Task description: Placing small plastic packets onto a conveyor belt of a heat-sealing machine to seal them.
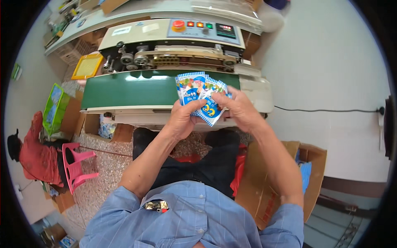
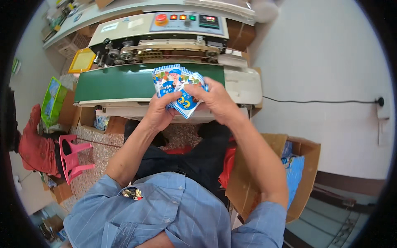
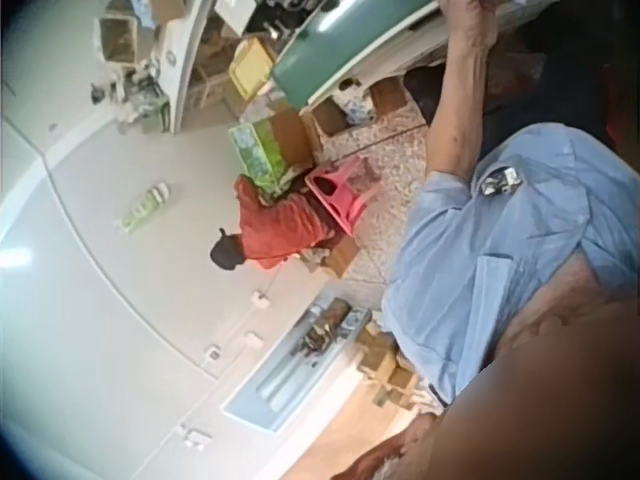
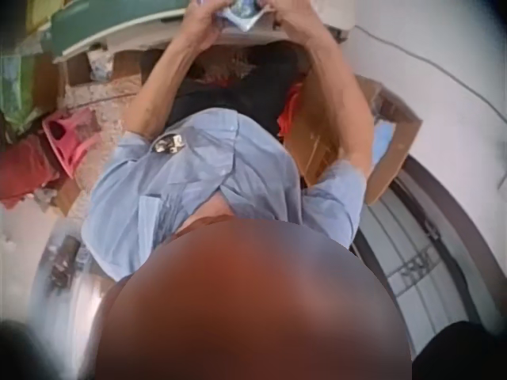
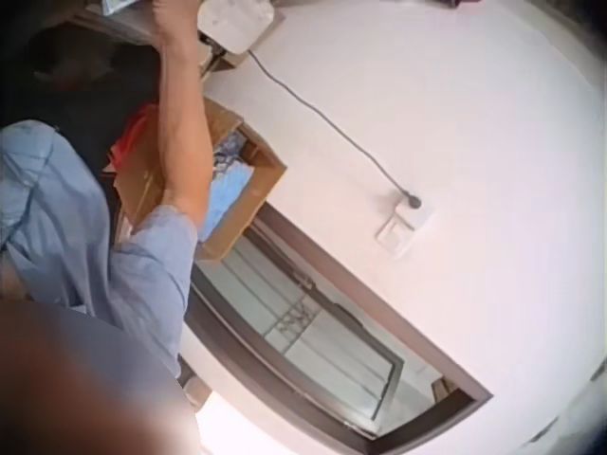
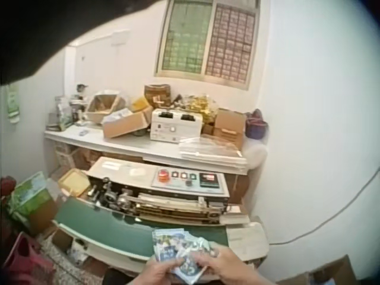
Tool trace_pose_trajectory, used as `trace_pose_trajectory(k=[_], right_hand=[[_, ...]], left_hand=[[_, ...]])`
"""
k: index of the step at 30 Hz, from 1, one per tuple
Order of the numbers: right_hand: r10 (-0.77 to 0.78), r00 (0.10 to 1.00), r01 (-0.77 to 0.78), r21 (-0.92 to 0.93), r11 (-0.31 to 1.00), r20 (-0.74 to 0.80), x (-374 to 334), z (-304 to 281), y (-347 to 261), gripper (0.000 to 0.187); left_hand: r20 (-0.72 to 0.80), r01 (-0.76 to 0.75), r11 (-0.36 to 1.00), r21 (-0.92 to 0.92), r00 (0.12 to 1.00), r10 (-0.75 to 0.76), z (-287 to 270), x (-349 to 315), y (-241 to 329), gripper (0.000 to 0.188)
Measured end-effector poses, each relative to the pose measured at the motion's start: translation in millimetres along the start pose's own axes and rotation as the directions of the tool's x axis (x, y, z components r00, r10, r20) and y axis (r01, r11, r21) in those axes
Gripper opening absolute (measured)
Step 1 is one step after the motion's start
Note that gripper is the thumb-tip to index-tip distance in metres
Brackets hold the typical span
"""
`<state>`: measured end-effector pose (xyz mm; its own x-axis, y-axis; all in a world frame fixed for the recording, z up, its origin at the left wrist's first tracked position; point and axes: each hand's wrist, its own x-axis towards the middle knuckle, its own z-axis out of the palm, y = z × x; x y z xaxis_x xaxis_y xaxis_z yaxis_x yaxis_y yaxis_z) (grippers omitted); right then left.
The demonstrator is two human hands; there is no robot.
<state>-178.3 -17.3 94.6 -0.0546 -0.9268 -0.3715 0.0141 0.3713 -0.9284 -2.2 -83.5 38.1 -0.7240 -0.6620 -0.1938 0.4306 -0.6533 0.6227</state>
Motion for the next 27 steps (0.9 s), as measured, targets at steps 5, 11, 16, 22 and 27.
trace_pose_trajectory(k=[5, 11, 16, 22, 27], right_hand=[[-0.005, 0.987, 0.095, 0.565, 0.820, -0.159, 22, 37, 35, 0.035], [-0.089, 0.926, 0.250, 0.417, 0.874, -0.368, 29, 39, 50, 0.028], [-0.061, 0.959, 0.183, 0.441, 0.878, -0.276, 29, 9, 52, 0.028], [-0.044, 0.937, 0.233, 0.523, 0.820, -0.348, 40, -3, 55, 0.028], [0.038, 0.855, 0.277, 0.517, 0.810, -0.518, 44, -23, 56, 0.031]], left_hand=[[-0.142, -0.091, 0.994, 0.061, 0.985, 0.099, -16, 6, 9, 0.039], [-0.235, -0.146, 0.989, 0.008, 0.961, 0.143, -11, 21, -4, 0.037], [-0.279, -0.201, 0.979, 0.037, 0.939, 0.203, -7, 32, -15, 0.035], [-0.338, -0.286, 0.958, 0.034, 0.898, 0.280, 2, 49, -23, 0.033], [-0.380, -0.328, 0.945, 0.000, 0.874, 0.303, 7, 59, -23, 0.034]])
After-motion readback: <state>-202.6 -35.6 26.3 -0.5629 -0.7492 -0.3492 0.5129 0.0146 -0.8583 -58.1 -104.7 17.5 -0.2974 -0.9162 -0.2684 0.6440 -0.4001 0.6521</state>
